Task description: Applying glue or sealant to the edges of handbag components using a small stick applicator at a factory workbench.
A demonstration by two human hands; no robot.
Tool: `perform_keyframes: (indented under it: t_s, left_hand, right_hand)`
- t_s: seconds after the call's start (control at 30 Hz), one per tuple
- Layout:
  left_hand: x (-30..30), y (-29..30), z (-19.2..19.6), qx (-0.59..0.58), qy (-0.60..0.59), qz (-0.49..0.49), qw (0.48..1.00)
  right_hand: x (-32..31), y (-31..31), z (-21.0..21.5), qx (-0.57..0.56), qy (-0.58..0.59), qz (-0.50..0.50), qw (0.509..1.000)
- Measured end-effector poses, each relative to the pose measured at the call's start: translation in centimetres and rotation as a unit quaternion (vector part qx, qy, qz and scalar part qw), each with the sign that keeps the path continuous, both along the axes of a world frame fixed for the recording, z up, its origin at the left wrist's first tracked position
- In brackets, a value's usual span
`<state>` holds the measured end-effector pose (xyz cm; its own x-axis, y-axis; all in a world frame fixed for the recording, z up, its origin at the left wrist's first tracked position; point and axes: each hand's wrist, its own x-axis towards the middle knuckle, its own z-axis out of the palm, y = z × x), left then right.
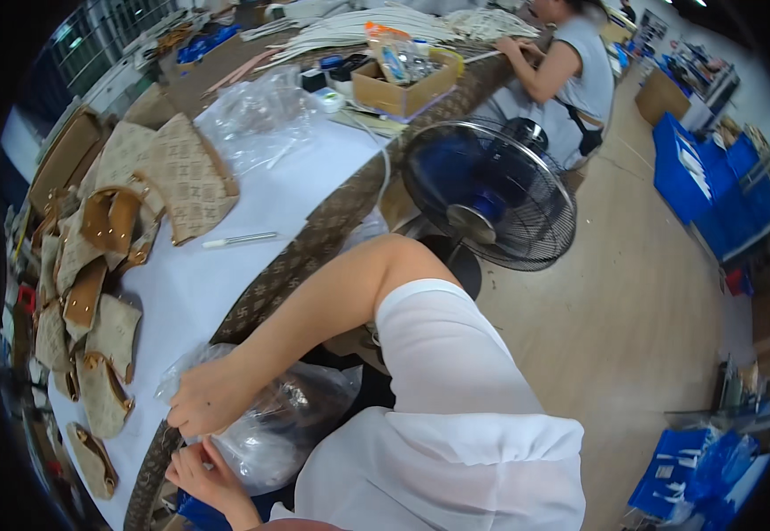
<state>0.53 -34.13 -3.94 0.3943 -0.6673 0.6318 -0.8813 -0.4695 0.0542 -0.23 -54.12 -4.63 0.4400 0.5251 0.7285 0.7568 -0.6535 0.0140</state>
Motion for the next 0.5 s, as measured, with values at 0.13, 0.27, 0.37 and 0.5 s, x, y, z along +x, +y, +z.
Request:
perform_keyframes:
  t_s: [0.13, 0.27, 0.37, 0.5]
  left_hand:
    - [0.0, -0.3, 1.0, 0.036, -0.016, -0.04, 0.998]
    - [0.3, 0.4, 1.5, 0.073, 0.035, -0.082, 0.993]
    - [0.3, 0.4, 1.9, 0.075, 0.119, -0.068, 0.988]
    - [0.3, -0.3, 2.1, 0.087, 0.178, -0.021, 0.98]
  right_hand:
    - [0.6, -0.4, -0.6, -0.024, -0.017, 0.041, 0.999]
    - [1.1, -0.4, -0.8, 0.015, 0.049, 0.068, 0.996]
    - [1.5, -0.9, -0.5, 0.002, 0.214, 0.087, 0.973]
    - [1.9, -1.8, -1.0, 0.038, 0.218, 0.074, 0.972]
